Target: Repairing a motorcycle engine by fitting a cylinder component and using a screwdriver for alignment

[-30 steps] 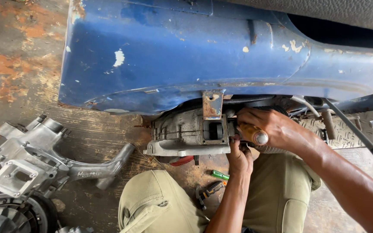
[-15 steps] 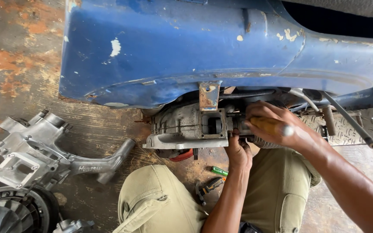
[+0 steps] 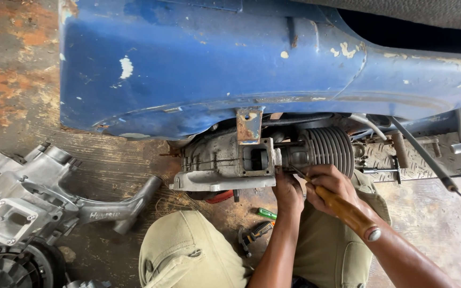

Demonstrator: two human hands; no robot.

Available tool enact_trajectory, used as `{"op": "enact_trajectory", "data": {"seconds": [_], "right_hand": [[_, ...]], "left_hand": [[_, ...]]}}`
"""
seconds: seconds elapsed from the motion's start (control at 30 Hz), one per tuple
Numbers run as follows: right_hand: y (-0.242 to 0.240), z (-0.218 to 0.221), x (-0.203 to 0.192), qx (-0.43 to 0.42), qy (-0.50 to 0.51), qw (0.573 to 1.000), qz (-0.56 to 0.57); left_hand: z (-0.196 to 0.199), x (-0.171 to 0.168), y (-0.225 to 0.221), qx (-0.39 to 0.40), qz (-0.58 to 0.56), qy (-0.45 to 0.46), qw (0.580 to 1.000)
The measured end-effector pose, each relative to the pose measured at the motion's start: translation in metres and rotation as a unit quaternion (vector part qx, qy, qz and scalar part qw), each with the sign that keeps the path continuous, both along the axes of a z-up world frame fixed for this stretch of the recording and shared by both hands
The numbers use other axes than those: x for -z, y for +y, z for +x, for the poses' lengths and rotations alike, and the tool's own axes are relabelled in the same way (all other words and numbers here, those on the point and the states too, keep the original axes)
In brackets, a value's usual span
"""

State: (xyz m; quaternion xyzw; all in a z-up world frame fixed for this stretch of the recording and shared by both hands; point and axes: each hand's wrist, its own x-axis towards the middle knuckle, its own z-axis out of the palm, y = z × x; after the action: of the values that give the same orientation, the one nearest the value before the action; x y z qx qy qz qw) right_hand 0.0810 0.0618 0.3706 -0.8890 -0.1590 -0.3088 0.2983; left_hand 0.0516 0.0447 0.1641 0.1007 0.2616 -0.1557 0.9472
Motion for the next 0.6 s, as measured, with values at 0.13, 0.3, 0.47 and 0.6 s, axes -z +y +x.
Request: {"op": "enact_trajectory", "data": {"seconds": [0.13,0.3,0.47,0.6], "right_hand": [[0.009,0.009,-0.01,-0.024,0.001,0.999,-0.027],[0.014,0.016,-0.017,-0.047,-0.013,0.998,-0.045],[0.015,0.018,-0.018,-0.072,-0.051,0.995,-0.055],[0.014,0.02,-0.007,-0.097,-0.078,0.99,-0.072]], "left_hand": [[0.004,-0.018,0.011,0.003,0.012,-0.022,1.0],[0.003,-0.019,0.014,0.009,0.022,-0.041,0.999],[0.01,-0.041,0.032,0.032,0.017,-0.036,0.999],[0.011,-0.049,0.03,0.015,-0.008,-0.015,1.0]]}}
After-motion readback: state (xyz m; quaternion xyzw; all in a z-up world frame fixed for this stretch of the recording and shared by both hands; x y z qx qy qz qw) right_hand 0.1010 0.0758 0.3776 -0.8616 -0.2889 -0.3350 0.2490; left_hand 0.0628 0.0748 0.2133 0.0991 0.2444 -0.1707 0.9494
